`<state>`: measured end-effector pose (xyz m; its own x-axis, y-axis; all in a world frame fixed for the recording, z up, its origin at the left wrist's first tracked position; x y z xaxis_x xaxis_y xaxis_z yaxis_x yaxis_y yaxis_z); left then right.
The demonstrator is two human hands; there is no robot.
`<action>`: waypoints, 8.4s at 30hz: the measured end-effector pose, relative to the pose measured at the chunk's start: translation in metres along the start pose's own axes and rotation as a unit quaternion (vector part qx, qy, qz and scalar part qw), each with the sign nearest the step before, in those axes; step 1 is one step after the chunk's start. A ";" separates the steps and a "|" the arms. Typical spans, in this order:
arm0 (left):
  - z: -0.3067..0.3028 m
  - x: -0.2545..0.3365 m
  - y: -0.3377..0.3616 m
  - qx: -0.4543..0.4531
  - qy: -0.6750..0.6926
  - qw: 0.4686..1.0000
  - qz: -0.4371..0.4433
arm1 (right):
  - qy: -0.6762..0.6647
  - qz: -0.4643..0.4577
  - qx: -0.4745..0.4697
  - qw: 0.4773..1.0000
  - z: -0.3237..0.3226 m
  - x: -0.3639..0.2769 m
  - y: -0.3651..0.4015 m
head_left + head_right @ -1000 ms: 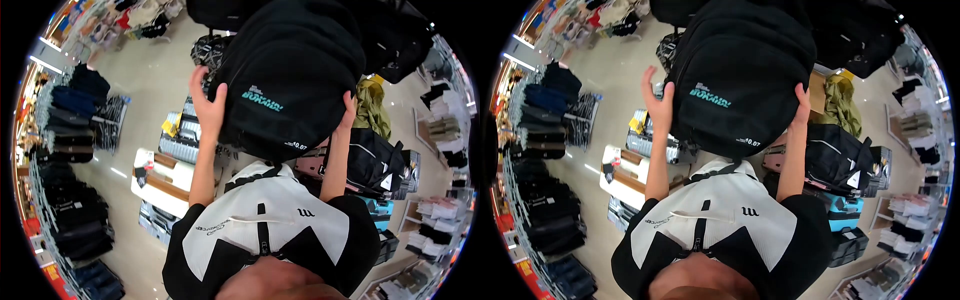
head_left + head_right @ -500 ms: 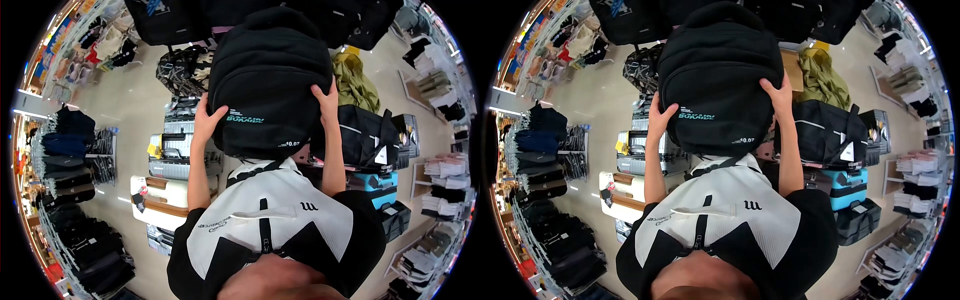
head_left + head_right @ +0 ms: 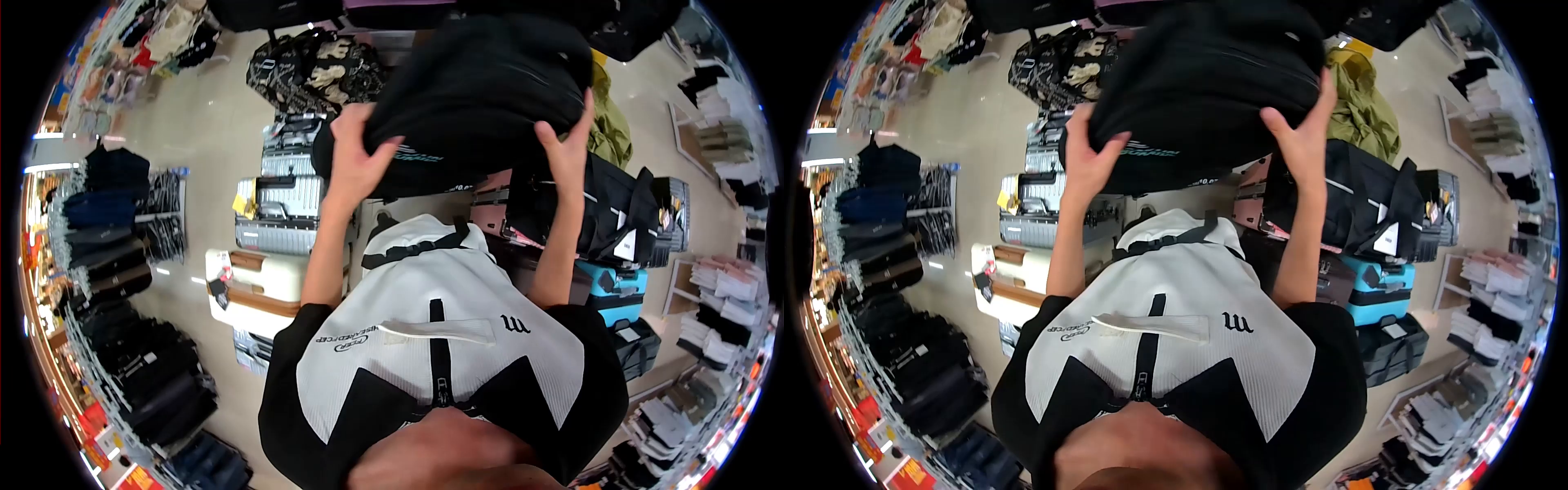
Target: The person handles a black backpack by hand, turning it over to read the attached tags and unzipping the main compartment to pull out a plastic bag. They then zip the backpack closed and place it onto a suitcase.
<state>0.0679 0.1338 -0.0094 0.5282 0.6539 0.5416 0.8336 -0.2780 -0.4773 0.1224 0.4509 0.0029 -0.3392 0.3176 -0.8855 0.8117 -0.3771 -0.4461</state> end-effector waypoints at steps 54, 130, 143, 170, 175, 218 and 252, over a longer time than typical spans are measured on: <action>-0.106 -0.093 0.016 0.089 0.017 0.989 -0.115 | -0.163 0.045 -0.244 0.955 0.196 -0.074 0.001; 0.035 -0.120 0.040 -0.243 0.140 0.904 -0.323 | 0.329 -0.084 -0.575 0.744 0.291 -0.025 0.167; 0.051 -0.084 -0.015 -0.255 0.191 0.910 -0.264 | 0.406 -0.104 -0.652 0.632 0.361 0.075 0.262; -0.141 -0.039 -0.083 0.253 -0.085 0.948 0.174 | 0.190 -0.256 -0.440 0.840 0.233 -0.032 0.022; -0.126 -0.056 -0.074 0.250 -0.084 0.957 0.118 | 0.304 -0.270 -0.558 0.724 0.253 0.005 0.030; -0.177 0.009 -0.119 0.376 -0.065 0.895 0.229 | 0.070 -0.280 -0.408 0.866 0.329 0.062 -0.005; -0.142 0.045 -0.095 0.228 0.021 0.956 0.184 | 0.242 0.017 -0.718 0.652 0.299 0.017 0.071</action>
<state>0.0354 0.0900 0.1585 0.7867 0.5388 0.3013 0.4372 -0.1417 -0.8881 0.0323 0.1691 -0.0826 -0.4011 0.6994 -0.5916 0.5408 0.7020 0.4634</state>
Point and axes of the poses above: each hand's wrist, its own y-axis away from the middle knuckle, its own z-axis out of the palm, x = y × z, the point moved 2 cm from there along -y, towards the middle knuckle, and after that the axes turned 15 degrees about -y, right-handed, at the moved point
